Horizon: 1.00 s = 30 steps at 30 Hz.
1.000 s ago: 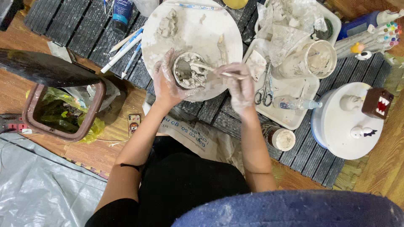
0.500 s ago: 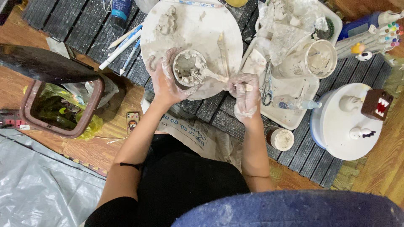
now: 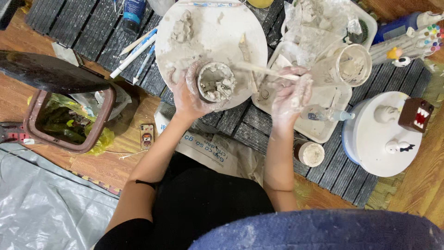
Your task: The person mixes a white clay-like substance in a small container using a wooden stick and their hands. They repeatedly stir, scrape, and knead the material to achieve a consistent texture, occasionally transferring portions between the container and a nearby plate.
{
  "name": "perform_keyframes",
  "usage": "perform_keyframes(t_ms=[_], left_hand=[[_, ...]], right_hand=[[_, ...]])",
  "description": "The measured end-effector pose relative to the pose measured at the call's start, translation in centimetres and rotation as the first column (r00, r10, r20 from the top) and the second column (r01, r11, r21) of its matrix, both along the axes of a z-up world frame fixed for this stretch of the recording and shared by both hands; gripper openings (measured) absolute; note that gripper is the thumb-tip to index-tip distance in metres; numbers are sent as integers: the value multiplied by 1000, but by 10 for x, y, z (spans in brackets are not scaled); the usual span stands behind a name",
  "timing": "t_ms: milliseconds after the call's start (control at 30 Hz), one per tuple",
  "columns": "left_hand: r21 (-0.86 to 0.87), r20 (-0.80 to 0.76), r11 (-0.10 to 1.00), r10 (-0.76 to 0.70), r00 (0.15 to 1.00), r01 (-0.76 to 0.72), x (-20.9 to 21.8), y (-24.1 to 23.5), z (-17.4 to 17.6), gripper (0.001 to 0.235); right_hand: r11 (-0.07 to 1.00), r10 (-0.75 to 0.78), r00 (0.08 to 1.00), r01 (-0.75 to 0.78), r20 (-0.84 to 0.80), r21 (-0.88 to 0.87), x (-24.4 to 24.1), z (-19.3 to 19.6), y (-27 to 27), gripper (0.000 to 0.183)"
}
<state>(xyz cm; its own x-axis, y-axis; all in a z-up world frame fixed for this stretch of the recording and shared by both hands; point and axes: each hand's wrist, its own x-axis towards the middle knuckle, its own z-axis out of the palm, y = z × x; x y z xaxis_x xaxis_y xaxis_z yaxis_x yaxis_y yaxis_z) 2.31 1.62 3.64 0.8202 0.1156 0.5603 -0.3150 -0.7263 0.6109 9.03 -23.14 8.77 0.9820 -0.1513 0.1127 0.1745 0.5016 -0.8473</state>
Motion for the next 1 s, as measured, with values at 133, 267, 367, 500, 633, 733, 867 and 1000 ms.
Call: perform_keyframes(t_ms=[133, 267, 367, 500, 633, 733, 867, 1000], left_hand=[[14, -27, 1000, 25, 999, -24, -1, 0, -4, 103], [62, -26, 996, 58, 998, -57, -1, -3, -6, 100], [117, -11, 986, 117, 993, -115, -2, -7, -7, 93], [-139, -140, 989, 37, 989, -56, -4, -12, -8, 86], [146, -4, 952, 273, 962, -269, -3, -20, -8, 102], [130, 37, 945, 298, 954, -300, -5, -24, -10, 108], [100, 65, 954, 278, 958, -284, -1, -27, -13, 114], [71, 83, 986, 144, 986, -150, -7, -25, -10, 132]], right_hand=[[979, 124, 944, -66, 305, -193, 11, -13, 11, 34], [943, 200, 935, -104, 291, -315, 8, -21, 8, 39], [953, 213, 934, -133, 288, -274, 1, -30, 9, 36], [956, 156, 940, -66, 304, -287, -10, -49, 13, 26], [892, 185, 832, 81, 523, -444, -31, -67, 12, 27], [899, 168, 829, 93, 534, -427, -57, -74, 6, 27], [920, 133, 765, 141, 631, -365, -62, -75, -4, 31], [994, 108, 893, -94, 437, -55, -43, -67, -8, 44]])
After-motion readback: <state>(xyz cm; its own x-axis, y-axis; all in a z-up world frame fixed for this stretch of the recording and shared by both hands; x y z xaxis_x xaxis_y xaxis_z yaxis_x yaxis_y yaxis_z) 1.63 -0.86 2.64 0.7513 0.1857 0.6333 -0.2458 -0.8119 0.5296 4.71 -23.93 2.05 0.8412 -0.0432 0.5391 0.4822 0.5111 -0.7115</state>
